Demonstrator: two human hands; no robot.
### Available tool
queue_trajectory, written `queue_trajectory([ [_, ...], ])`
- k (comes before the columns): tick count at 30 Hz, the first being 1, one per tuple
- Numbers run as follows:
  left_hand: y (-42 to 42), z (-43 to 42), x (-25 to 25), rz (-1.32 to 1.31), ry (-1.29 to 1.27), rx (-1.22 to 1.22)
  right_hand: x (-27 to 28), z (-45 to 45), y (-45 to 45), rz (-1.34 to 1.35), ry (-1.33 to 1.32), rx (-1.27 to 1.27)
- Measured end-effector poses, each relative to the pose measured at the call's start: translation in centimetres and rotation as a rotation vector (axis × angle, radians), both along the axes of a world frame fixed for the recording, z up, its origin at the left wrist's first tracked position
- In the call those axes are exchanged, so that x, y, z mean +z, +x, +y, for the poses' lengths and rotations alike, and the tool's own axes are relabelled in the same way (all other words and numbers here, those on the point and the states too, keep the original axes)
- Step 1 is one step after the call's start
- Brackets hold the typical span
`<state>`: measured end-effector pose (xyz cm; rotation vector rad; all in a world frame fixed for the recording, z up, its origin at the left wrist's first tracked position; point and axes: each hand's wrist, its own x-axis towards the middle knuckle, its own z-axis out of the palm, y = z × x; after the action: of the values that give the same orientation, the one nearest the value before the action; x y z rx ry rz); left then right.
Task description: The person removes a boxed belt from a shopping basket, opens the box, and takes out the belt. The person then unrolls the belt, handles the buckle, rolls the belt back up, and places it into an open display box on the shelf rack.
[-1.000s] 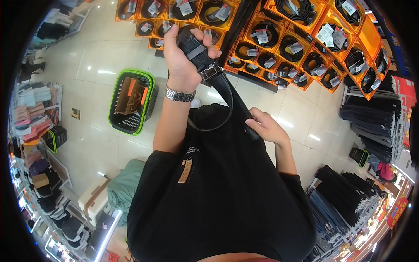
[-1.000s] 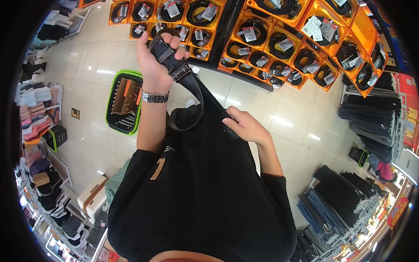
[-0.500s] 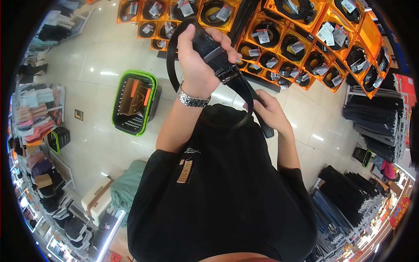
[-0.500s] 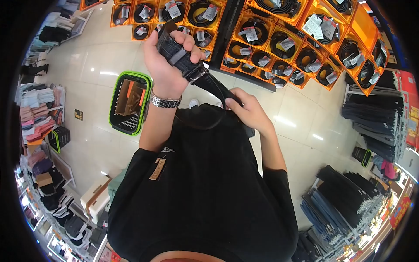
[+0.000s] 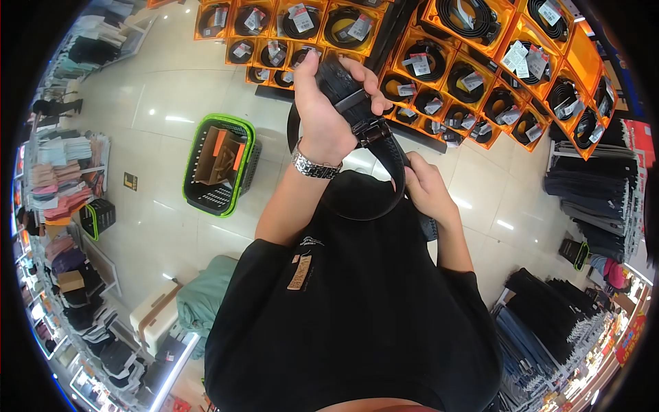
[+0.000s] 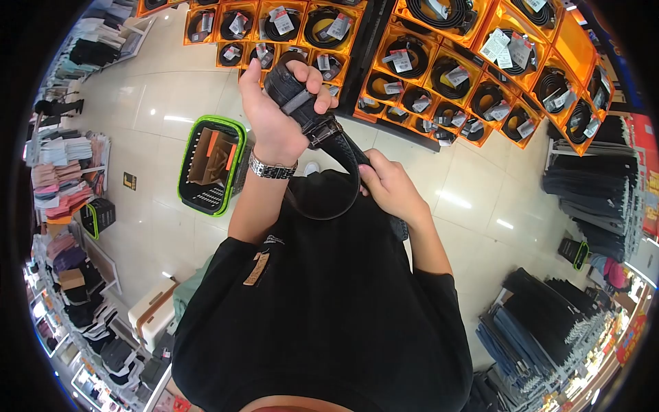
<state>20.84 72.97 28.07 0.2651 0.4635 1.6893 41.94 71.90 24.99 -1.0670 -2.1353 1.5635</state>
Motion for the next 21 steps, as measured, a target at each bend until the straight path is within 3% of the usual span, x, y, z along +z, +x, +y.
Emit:
queue_trajectory([
  [21,-3.4,-0.2,0.5,-0.021,-0.033,0.118,-2.3,-1.2,2.4,-0.003,-0.101,-0.006],
])
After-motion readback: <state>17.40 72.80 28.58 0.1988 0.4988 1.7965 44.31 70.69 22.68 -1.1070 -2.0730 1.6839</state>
